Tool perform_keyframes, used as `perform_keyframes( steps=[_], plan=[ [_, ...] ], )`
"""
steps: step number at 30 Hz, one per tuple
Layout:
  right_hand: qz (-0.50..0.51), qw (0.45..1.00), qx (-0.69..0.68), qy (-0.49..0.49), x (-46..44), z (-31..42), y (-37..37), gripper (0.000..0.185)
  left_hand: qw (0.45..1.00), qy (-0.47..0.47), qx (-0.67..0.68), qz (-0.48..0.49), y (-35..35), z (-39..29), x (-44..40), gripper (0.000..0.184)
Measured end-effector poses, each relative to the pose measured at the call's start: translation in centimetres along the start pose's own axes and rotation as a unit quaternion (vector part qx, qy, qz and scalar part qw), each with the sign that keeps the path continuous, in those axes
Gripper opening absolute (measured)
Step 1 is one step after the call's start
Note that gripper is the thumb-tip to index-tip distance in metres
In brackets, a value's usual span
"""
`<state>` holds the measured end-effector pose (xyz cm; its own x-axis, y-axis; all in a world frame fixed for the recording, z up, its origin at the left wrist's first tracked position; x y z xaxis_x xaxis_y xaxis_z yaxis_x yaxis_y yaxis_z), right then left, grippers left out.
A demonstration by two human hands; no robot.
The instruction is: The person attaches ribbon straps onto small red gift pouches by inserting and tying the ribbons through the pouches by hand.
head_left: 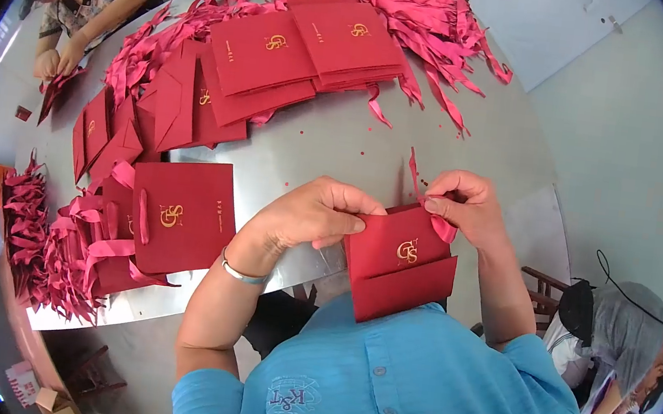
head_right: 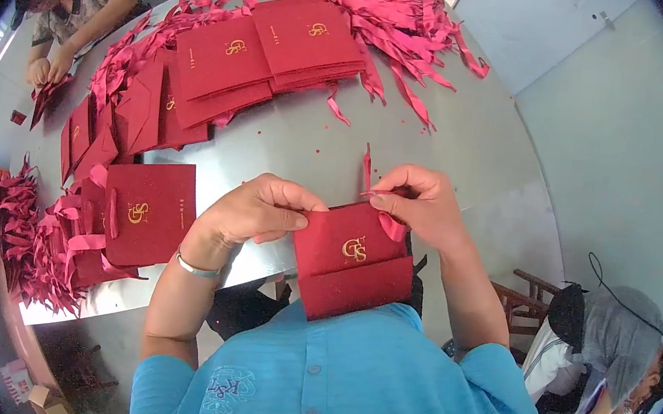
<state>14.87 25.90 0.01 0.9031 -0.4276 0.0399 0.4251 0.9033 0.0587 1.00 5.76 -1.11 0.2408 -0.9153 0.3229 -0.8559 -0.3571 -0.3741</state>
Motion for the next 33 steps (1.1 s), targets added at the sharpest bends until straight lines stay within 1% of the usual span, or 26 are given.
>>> perform_keyframes(
  steps=[2,6,8,12,14,17,19,21,23,27,29,31,33],
  plan=[
    [0.005,1.0,0.008,-0.007,0.1,0.0,0.0,0.012,1.0,0.003,0.015,0.023,0.0,0.3,-0.1,0.022],
    [0.015,1.0,-0.012,-0.023,0.0,-0.6,-0.2,0.011,0.999,0.013,0.014,0.033,-0.4,0.1,-0.2,0.022],
    [0.02,0.999,-0.024,-0.032,-0.1,-0.8,-0.3,0.011,0.997,0.032,0.039,0.061,-0.4,0.2,-0.2,0.022],
    [0.038,0.999,-0.019,-0.025,-0.3,-0.9,-1.0,0.01,0.996,0.036,0.037,0.067,-0.6,0.2,0.0,0.023],
    [0.047,0.998,-0.019,-0.023,-0.4,-1.0,-1.2,0.01,0.995,0.052,0.067,0.061,-0.5,0.5,0.1,0.023],
    [0.07,0.997,-0.032,-0.016,-0.5,-1.0,-1.7,0.009,0.995,0.053,0.046,0.071,-0.6,0.5,0.3,0.021],
    [0.079,0.997,-0.01,0.021,-0.4,-0.7,-2.1,0.009,0.994,0.051,0.048,0.081,-0.5,0.5,0.4,0.021],
    [0.075,0.997,-0.013,0.007,-0.4,-0.8,-2.0,0.009,0.994,0.048,0.05,0.09,-0.6,0.5,0.5,0.02],
    [0.072,0.997,-0.014,-0.006,-0.4,-1.0,-1.9,0.009,0.998,-0.014,-0.03,0.058,-0.8,0.3,0.4,0.017],
    [0.062,0.998,-0.021,0.0,-0.5,-0.9,-1.5,0.008,0.998,0.008,-0.038,0.043,-1.3,-0.6,0.7,0.013],
    [0.059,0.998,-0.027,-0.005,-0.5,-1.0,-1.5,0.008,0.992,-0.003,-0.123,0.019,-1.4,-0.8,0.7,0.009],
    [0.046,0.998,-0.025,0.043,-0.6,-1.0,-1.4,0.006,0.991,-0.021,-0.132,0.012,-1.4,-0.5,0.5,0.008],
    [0.041,0.999,-0.016,0.025,-0.3,-0.6,-1.3,0.005,0.989,-0.038,-0.14,0.004,-1.4,-0.2,0.2,0.007]
  ],
)
Point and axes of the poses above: each hand's wrist, its own x-axis away from the middle knuckle, its own y-axis out of the back of the hand, z = x × y, the point moved 3 cm from there along -x, towards the middle knuckle, and after that the axes turned 9 degrees about -z, right-handed, at the moved point
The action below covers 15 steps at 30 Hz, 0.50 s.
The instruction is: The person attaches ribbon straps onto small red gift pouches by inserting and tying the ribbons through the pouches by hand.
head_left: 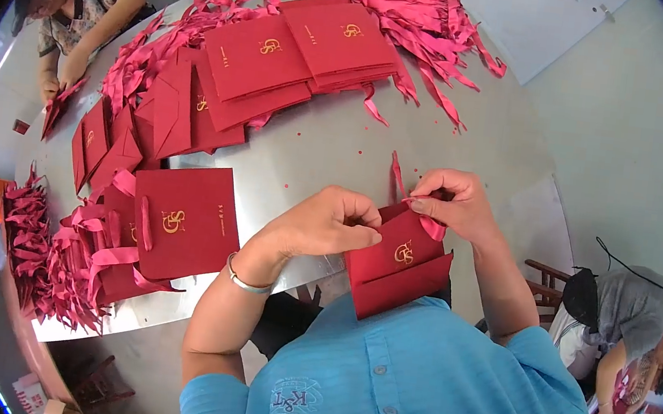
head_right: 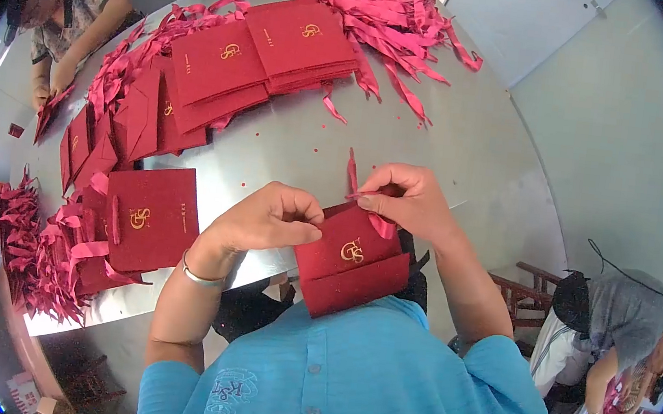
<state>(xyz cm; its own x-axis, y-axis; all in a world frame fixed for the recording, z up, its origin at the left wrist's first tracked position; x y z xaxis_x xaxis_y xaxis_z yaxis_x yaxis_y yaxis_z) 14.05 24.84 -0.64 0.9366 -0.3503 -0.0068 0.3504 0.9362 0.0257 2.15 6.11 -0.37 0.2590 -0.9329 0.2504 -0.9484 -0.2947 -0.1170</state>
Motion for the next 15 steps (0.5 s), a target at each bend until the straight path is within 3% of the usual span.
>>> perform_keyframes(
  steps=[5,7,9,11,15],
  plan=[
    [-0.025,0.997,0.073,-0.019,0.3,1.7,-0.1,0.006,0.997,-0.036,-0.063,-0.027,0.0,0.9,-0.6,0.007],
    [-0.065,0.978,0.122,0.156,0.2,3.1,-0.8,0.012,0.996,-0.035,-0.05,-0.067,0.2,1.3,-0.8,0.007],
    [-0.069,0.958,0.193,0.2,0.1,4.9,-1.9,0.013,0.993,-0.036,-0.037,-0.106,0.6,1.7,-1.3,0.008],
    [-0.069,0.931,0.262,0.243,-0.1,5.3,-3.2,0.014,0.967,-0.037,-0.107,-0.228,1.6,2.0,-1.5,0.008],
    [-0.063,0.897,0.284,0.332,-0.9,4.0,-5.1,0.015,0.96,-0.063,-0.096,-0.254,1.9,2.5,-1.8,0.007]
  ],
)
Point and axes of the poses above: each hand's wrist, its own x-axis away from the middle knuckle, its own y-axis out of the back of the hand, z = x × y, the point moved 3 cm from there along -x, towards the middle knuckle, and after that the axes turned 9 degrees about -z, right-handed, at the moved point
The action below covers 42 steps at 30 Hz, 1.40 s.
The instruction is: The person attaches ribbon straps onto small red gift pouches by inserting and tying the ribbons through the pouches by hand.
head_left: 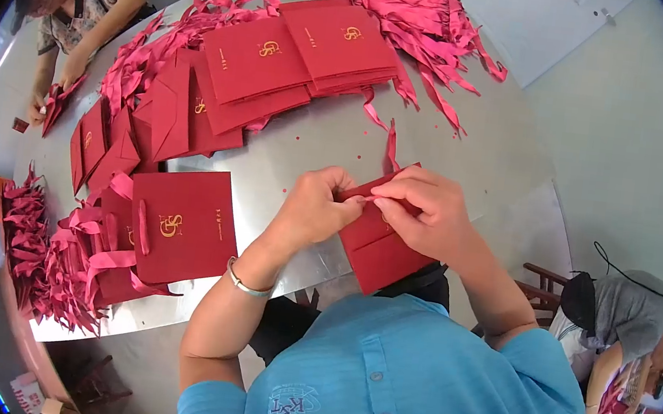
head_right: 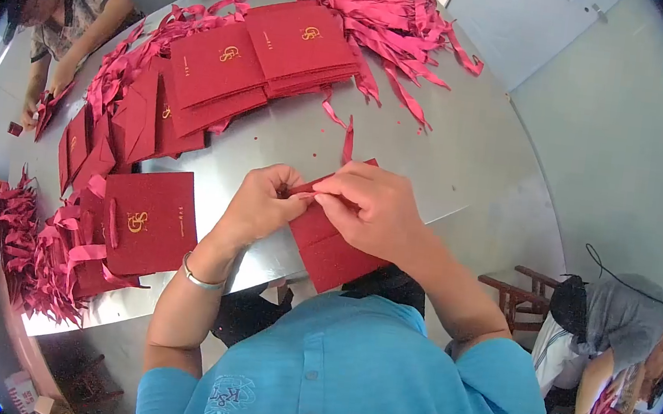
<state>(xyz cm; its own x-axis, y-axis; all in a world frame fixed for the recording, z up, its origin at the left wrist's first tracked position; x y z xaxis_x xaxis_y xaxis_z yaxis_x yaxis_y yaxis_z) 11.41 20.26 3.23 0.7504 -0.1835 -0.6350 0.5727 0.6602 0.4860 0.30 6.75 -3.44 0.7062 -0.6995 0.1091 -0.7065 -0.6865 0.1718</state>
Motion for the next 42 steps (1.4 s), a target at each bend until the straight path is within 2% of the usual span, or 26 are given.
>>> perform_keyframes(
  steps=[1,4,11,17,26,33,35,38,40,42],
  plan=[
    [-0.007,0.999,0.047,0.027,0.0,-0.1,-0.2,0.015,1.0,0.007,0.002,0.004,0.0,-0.1,0.1,0.006],
    [-0.017,0.996,0.084,0.029,0.0,-0.8,-0.2,0.015,0.999,0.03,0.008,0.015,0.1,-1.0,0.3,0.005],
    [-0.025,0.996,0.077,0.024,0.2,-1.0,0.1,0.015,0.996,0.066,0.058,0.025,0.0,-0.8,0.1,0.007],
    [-0.024,0.996,0.064,0.063,0.4,-0.8,-0.6,0.015,0.995,0.062,0.068,0.027,0.0,-1.1,0.2,0.009],
    [-0.019,0.988,0.128,0.087,0.5,-0.2,-0.7,0.017,0.995,0.066,0.07,0.026,0.0,-1.5,0.3,0.009],
    [0.031,0.978,0.189,0.084,0.2,0.2,-1.2,0.014,0.997,0.062,0.046,0.029,-0.2,-1.5,0.3,0.008],
    [0.048,0.975,0.2,0.083,0.0,0.3,-1.1,0.013,0.994,0.09,0.066,0.022,-0.2,-1.6,0.4,0.007],
    [0.088,0.968,0.223,0.081,-0.5,0.6,-1.2,0.012,0.993,0.099,0.052,0.025,-0.3,-1.1,0.3,0.006],
    [0.152,0.952,0.258,0.072,-0.8,0.8,-1.6,0.009,0.994,0.095,0.042,0.022,-0.2,-1.2,0.3,0.006],
    [0.16,0.951,0.248,0.092,-1.1,1.2,-1.7,0.007,0.995,0.091,0.029,0.013,-0.2,-1.2,0.5,0.006]
  ],
)
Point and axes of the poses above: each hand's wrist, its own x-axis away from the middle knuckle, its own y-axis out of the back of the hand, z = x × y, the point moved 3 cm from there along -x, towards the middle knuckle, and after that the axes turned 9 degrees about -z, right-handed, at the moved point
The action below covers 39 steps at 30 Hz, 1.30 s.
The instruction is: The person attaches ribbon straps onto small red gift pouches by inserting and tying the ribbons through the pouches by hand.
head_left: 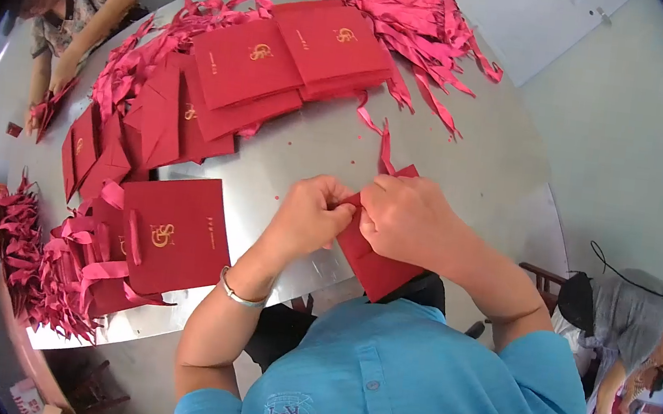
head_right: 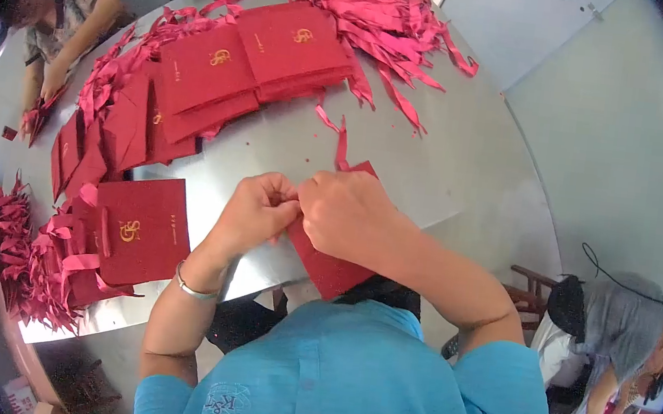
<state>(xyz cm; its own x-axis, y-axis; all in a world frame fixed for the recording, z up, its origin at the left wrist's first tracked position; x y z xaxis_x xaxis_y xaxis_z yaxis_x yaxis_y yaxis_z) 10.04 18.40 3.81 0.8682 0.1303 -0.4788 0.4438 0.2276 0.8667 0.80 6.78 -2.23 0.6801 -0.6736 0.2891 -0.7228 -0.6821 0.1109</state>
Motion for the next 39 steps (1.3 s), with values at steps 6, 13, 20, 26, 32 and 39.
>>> perform_keyframes(
  steps=[6,13,20,26,32,39],
  plan=[
    [0.078,0.993,0.046,0.073,-1.6,1.4,-0.1,0.008,0.999,-0.013,-0.027,0.01,0.5,0.5,-0.2,0.012],
    [0.127,0.989,0.021,0.072,-2.1,1.3,-1.4,0.006,0.999,0.002,-0.006,0.035,0.7,0.5,-0.4,0.006],
    [0.011,0.999,-0.039,0.029,-1.2,-0.2,-1.0,0.009,0.999,-0.011,0.018,0.039,0.9,1.0,-0.8,0.004],
    [-0.078,0.994,-0.075,0.022,0.5,-0.9,-1.3,0.013,0.995,-0.032,0.062,0.071,0.5,2.3,-1.6,0.005],
    [-0.122,0.985,-0.124,0.016,0.8,-1.9,-1.7,0.011,0.995,-0.049,0.058,0.068,0.4,2.2,-1.5,0.006],
    [-0.129,0.986,-0.103,0.035,1.6,-2.0,-3.2,0.011,0.995,-0.059,0.043,0.063,0.5,2.6,-1.7,0.007]
  ],
)
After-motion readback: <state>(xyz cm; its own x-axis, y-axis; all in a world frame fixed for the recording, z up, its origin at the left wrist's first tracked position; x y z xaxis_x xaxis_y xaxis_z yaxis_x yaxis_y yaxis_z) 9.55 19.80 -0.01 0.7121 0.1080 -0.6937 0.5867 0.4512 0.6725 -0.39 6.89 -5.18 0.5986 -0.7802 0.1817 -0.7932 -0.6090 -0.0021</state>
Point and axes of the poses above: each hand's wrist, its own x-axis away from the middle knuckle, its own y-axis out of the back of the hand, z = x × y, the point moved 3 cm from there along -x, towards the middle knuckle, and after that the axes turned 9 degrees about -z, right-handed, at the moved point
